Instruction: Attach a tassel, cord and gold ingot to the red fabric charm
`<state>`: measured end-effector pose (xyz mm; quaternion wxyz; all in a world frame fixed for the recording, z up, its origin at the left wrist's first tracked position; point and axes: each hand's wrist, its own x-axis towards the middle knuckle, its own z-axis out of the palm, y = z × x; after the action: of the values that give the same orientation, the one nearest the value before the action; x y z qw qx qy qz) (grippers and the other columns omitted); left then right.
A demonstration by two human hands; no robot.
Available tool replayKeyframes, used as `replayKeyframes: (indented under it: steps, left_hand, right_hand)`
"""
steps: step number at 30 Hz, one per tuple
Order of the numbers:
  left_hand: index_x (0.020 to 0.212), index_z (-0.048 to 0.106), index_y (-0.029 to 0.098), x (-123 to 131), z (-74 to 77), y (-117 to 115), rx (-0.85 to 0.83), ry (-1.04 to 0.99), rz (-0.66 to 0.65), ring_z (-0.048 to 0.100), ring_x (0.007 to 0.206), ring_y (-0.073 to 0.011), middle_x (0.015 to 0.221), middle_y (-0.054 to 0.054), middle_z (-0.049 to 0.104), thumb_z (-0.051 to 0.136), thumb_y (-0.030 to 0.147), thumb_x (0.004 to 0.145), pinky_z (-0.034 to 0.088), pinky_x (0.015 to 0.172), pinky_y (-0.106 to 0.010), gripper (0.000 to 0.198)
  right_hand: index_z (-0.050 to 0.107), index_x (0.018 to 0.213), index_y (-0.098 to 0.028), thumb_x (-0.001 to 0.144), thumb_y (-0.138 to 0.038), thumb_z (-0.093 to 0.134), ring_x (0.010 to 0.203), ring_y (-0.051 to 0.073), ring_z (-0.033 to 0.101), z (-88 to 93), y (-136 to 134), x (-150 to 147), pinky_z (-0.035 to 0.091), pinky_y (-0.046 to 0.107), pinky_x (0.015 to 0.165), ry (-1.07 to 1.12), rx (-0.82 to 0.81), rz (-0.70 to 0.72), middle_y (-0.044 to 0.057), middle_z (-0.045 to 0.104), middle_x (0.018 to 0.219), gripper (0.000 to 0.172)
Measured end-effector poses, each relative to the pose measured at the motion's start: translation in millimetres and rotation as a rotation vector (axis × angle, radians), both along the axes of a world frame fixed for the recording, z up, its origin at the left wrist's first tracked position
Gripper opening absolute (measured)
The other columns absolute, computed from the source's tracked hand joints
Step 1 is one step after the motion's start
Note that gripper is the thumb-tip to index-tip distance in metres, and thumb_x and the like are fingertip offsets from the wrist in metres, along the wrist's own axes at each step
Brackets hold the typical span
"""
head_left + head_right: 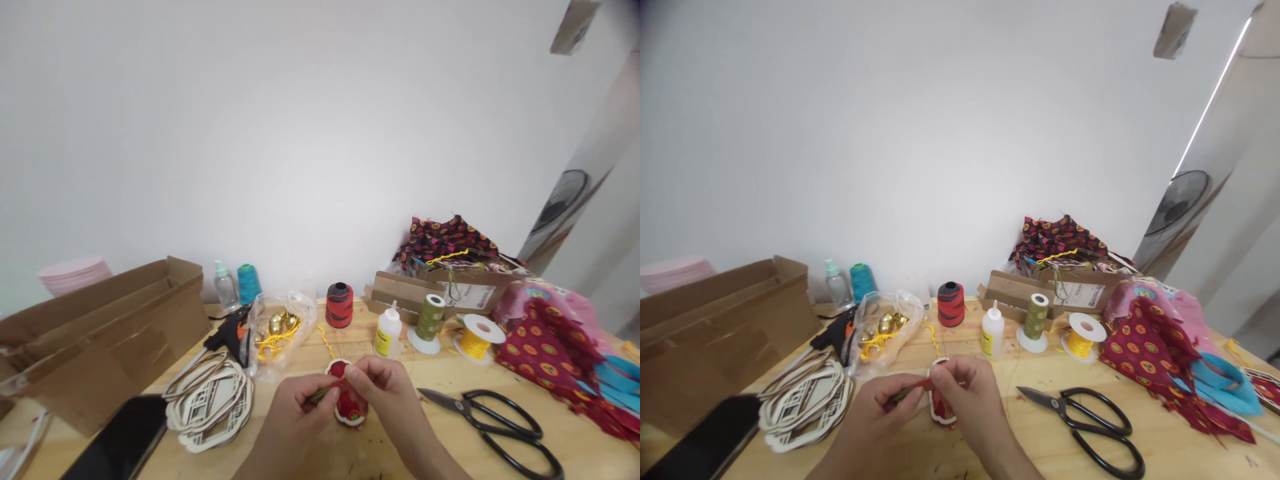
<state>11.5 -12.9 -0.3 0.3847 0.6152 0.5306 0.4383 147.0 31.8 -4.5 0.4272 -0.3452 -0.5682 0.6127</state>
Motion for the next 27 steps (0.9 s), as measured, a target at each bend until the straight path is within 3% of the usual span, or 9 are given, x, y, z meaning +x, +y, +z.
replayKeyframes:
  steps: [3, 9, 14, 17, 21, 27]
  left_hand:
    - [0.08, 0.07, 0.017, -3.0, -0.9, 1.1, 0.014, 0.07, 0.04, 0.058, 0.061, -0.0141, 0.068, -0.002, 0.07, 0.048, 0.021, 0.074, 0.043, 0.054, -0.017, 0.024]
    - [0.082, 0.07, 0.017, -3.7, -0.6, 1.2, 0.003, 0.1, 0.066, 0.059, 0.06, -0.0139, 0.07, -0.002, 0.071, 0.049, 0.022, 0.073, 0.043, 0.051, -0.016, 0.024]
    - [0.082, 0.07, 0.017, -2.1, 2.9, 0.4, 0.015, 0.062, 0.072, 0.06, 0.06, -0.0143, 0.074, -0.003, 0.071, 0.05, 0.023, 0.072, 0.044, 0.051, -0.016, 0.023]
    - [0.077, 0.071, 0.017, -3.0, 0.7, 0.1, 0.106, 0.11, 0.057, 0.055, 0.053, -0.0124, 0.063, -0.002, 0.069, 0.048, 0.02, 0.072, 0.042, 0.048, -0.016, 0.024]
    - [0.057, 0.069, 0.015, -3.9, -2.4, -0.3, 0.233, 0.261, 0.056, 0.04, 0.042, -0.0084, 0.042, 0.003, 0.051, 0.048, 0.014, 0.067, 0.033, 0.04, -0.016, 0.024]
    - [0.048, 0.065, 0.013, -3.2, -2.1, -1.1, 0.224, 0.302, 0.006, 0.029, 0.04, -0.0063, 0.041, 0.005, 0.034, 0.047, 0.013, 0.065, 0.026, 0.039, -0.016, 0.025]
  right_hand:
    - [0.056, 0.059, -0.011, 0.072, -0.047, 0.052, 0.039, 0.006, 0.04, 3.4, 2.8, 3.5, 0.032, 0.017, 0.039, -0.024, 0.079, -0.006, -0.002, 0.049, 0.047, 0.038]
    - [0.057, 0.062, -0.012, 0.066, -0.043, 0.06, 0.045, 0.007, 0.043, 6.3, 2.9, 6.2, 0.033, 0.018, 0.042, -0.066, 0.107, -0.004, -0.002, 0.052, 0.057, 0.031]
    - [0.052, 0.058, -0.012, 0.066, -0.044, 0.061, 0.039, 0.004, 0.035, 3.8, 2.2, 4.2, 0.026, 0.016, 0.039, 0.025, -0.024, 0.113, -0.005, 0.045, 0.046, 0.033]
    - [0.049, 0.058, -0.013, 0.066, -0.043, 0.062, 0.037, 0.003, 0.031, 2.6, 0.3, 2.6, 0.021, 0.017, 0.038, 0.136, -0.128, 0.193, -0.005, 0.044, 0.044, 0.034]
    - [0.047, 0.058, -0.014, 0.064, -0.042, 0.064, 0.04, 0.003, 0.026, 1.6, -1.8, 3.5, 0.014, 0.017, 0.039, 0.295, -0.317, 0.343, -0.006, 0.037, 0.047, 0.034]
    - [0.043, 0.056, -0.013, 0.065, -0.03, 0.067, 0.042, 0.003, 0.011, 1.0, 0.8, 12.9, 0.005, 0.017, 0.038, 0.345, -0.543, 0.491, -0.009, 0.022, 0.048, 0.03]
